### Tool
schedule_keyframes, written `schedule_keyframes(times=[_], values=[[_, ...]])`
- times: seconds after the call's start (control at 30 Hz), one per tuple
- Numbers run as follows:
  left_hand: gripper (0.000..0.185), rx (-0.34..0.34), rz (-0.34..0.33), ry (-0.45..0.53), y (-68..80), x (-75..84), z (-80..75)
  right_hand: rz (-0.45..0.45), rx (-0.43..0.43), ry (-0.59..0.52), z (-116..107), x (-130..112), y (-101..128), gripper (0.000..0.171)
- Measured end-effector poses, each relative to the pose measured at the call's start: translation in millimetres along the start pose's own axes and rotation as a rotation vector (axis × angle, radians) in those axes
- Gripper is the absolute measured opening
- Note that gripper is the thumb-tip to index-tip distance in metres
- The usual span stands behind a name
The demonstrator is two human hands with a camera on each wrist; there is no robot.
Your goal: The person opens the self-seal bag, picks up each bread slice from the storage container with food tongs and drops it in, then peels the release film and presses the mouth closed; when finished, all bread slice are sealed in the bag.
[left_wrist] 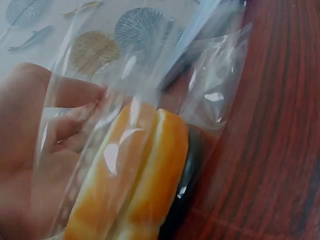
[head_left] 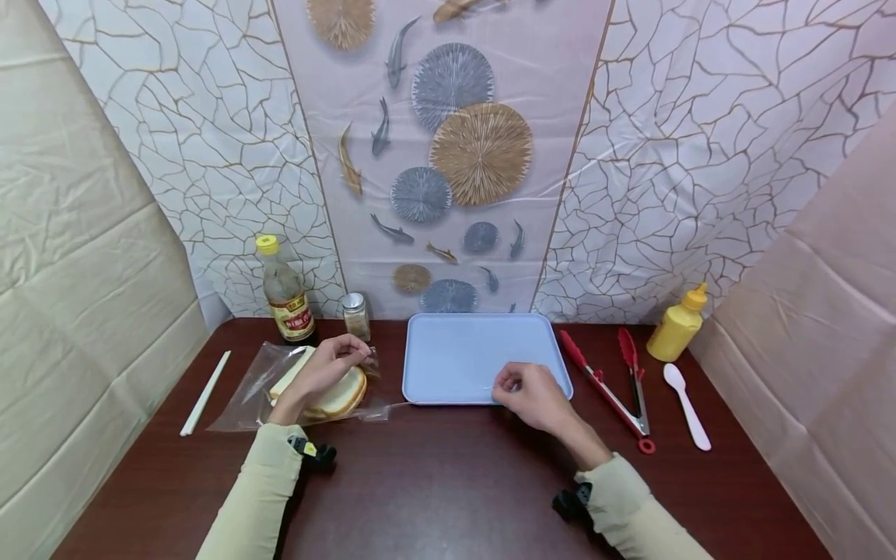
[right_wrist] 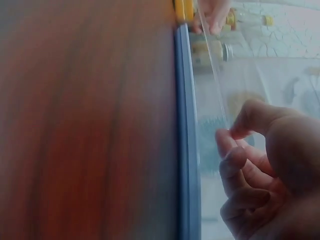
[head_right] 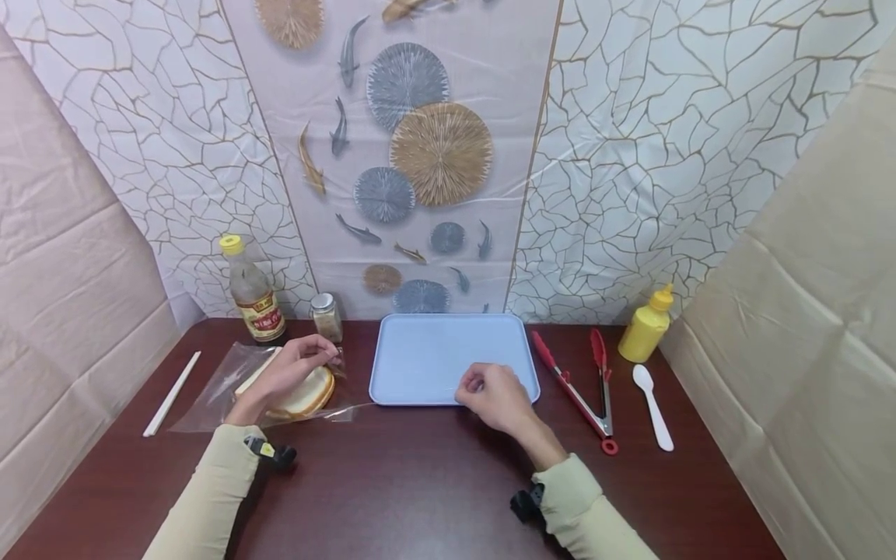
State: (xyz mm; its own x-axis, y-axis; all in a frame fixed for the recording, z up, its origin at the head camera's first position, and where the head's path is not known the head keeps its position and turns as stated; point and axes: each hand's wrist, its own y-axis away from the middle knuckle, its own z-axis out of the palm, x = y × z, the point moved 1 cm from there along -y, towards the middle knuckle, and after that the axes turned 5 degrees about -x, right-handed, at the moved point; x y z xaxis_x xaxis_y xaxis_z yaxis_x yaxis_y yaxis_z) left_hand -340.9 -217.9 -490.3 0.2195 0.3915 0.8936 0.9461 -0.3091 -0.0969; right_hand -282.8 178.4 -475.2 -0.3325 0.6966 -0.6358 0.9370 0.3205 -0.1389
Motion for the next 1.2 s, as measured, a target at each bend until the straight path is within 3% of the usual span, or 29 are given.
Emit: schedule_keyframes(times=[0.17,0.33,0.43,0.57,0.77,0.87,0.97,1.1,1.2], values=[[0.016,0.002,0.005,0.009,0.2,0.9,0.0,0.022,-0.03,0.094,-21,17,26,0.012],[0.017,0.029,0.011,0.029,-0.7,1.8,-1.2,0.011,-0.134,0.088,-36,30,45,0.007],[0.018,0.058,0.007,0.041,-1.0,2.7,-1.0,-0.003,-0.175,0.083,-41,35,49,0.015],[0.018,0.11,-0.009,0.033,-0.6,5.8,1.2,-0.018,-0.137,0.108,-44,38,49,0.027],[0.021,0.196,-0.004,0.025,-0.9,17.2,1.4,0.025,-0.009,0.109,-44,38,42,0.015],[0.022,0.269,0.008,0.046,-0.5,25.5,-1.3,0.013,0.008,0.066,-36,28,36,0.011],[0.024,0.372,0.035,0.102,0.3,35.2,-2.8,-0.059,-0.027,-0.001,-19,9,28,0.006],[0.025,0.515,0.082,0.23,2.1,49.3,-3.7,-0.177,-0.112,-0.093,14,-29,15,0.005],[0.026,0.574,0.105,0.318,3.1,57.3,-3.9,-0.236,-0.165,-0.108,41,-62,4,0.006]])
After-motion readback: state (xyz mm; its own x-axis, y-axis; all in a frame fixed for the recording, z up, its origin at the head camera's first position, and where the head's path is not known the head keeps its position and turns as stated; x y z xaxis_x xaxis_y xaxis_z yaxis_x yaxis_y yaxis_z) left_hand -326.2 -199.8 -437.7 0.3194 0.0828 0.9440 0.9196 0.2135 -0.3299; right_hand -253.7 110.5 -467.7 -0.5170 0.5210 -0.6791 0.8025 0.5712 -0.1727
